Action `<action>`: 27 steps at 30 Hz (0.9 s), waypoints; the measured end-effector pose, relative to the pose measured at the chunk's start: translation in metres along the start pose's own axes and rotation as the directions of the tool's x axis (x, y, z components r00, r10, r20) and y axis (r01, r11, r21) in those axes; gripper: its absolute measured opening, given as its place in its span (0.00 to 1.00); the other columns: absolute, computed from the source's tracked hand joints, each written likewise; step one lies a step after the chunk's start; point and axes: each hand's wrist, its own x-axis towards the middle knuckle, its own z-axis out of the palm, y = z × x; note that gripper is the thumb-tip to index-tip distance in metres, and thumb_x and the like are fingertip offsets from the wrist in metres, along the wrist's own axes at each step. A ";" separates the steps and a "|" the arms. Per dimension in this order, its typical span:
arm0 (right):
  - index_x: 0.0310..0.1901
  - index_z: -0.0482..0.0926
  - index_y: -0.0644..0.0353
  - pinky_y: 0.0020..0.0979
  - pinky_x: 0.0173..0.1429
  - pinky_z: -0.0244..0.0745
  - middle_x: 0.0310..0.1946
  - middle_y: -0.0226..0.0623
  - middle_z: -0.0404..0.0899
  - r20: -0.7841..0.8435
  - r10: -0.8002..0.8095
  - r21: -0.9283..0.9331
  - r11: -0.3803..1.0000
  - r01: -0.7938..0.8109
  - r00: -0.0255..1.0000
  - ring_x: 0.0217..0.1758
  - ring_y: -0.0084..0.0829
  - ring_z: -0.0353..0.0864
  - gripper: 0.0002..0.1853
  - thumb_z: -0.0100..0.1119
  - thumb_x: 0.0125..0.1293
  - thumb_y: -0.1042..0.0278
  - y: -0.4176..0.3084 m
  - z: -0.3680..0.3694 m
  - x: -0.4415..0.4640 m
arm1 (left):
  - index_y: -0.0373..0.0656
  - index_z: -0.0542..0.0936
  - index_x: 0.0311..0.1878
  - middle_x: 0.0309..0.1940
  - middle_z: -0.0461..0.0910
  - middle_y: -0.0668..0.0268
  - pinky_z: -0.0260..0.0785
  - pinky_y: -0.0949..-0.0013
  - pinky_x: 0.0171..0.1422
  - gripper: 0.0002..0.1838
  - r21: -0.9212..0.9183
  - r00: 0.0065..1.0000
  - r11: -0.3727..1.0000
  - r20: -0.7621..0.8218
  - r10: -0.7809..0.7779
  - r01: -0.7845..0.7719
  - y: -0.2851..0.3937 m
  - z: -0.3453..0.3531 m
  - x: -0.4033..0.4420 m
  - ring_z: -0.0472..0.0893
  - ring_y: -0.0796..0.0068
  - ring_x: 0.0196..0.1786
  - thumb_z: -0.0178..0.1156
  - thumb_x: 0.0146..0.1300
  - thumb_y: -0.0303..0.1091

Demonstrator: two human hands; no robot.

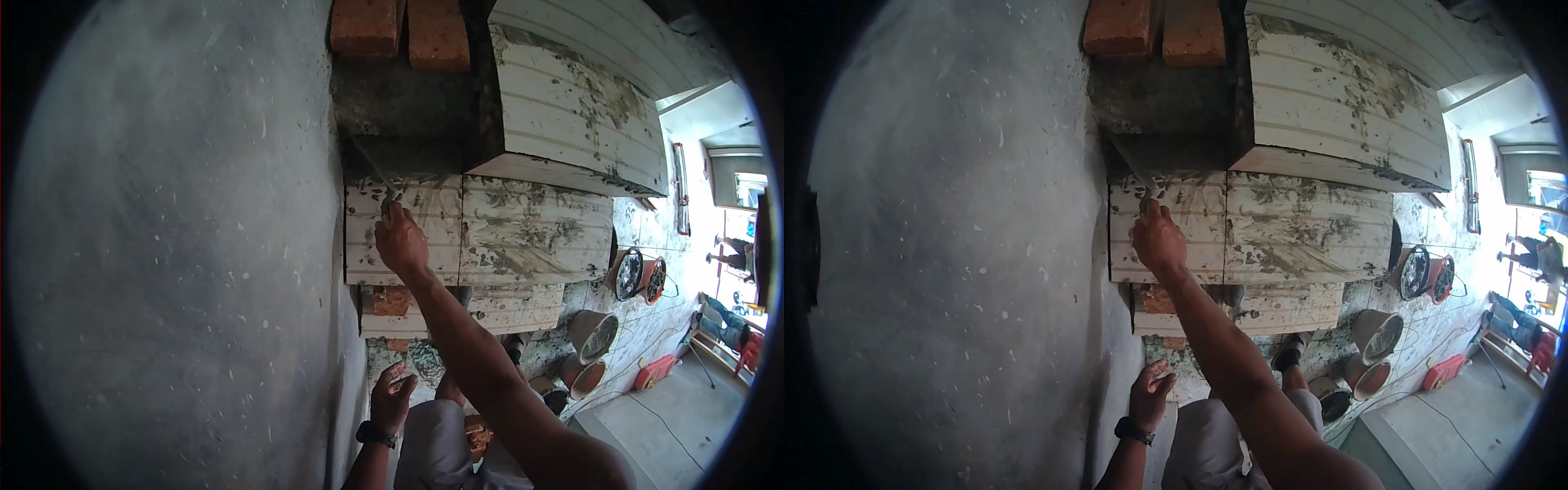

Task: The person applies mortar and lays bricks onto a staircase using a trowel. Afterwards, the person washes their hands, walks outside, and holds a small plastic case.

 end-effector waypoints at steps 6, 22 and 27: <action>0.54 0.68 0.58 0.55 0.46 0.74 0.48 0.52 0.76 -0.039 -0.112 0.015 0.994 0.113 0.993 0.46 0.60 0.78 0.19 0.56 0.64 0.63 0.023 -0.043 -0.022 | 0.34 0.75 0.57 0.55 0.78 0.51 0.71 0.64 0.62 0.22 0.092 1.000 0.996 0.009 0.018 -0.019 -0.010 0.004 -0.002 0.79 0.66 0.58 0.65 0.65 0.37; 0.55 0.65 0.57 0.57 0.45 0.75 0.46 0.54 0.76 -0.009 -0.210 -0.076 0.975 0.209 0.978 0.40 0.62 0.79 0.19 0.53 0.65 0.60 0.027 -0.084 -0.021 | 0.34 0.68 0.64 0.59 0.74 0.53 0.74 0.65 0.58 0.33 -0.074 0.980 0.997 0.194 0.043 -0.029 0.008 0.028 -0.016 0.78 0.64 0.58 0.70 0.58 0.36; 0.53 0.67 0.57 0.54 0.43 0.74 0.42 0.55 0.78 -0.009 -0.190 0.061 0.980 0.190 0.982 0.41 0.61 0.79 0.19 0.56 0.64 0.60 0.066 -0.100 -0.079 | 0.36 0.62 0.69 0.65 0.67 0.53 0.74 0.65 0.59 0.39 0.050 0.985 0.994 0.149 0.088 -0.096 0.026 0.038 -0.013 0.76 0.61 0.60 0.70 0.60 0.37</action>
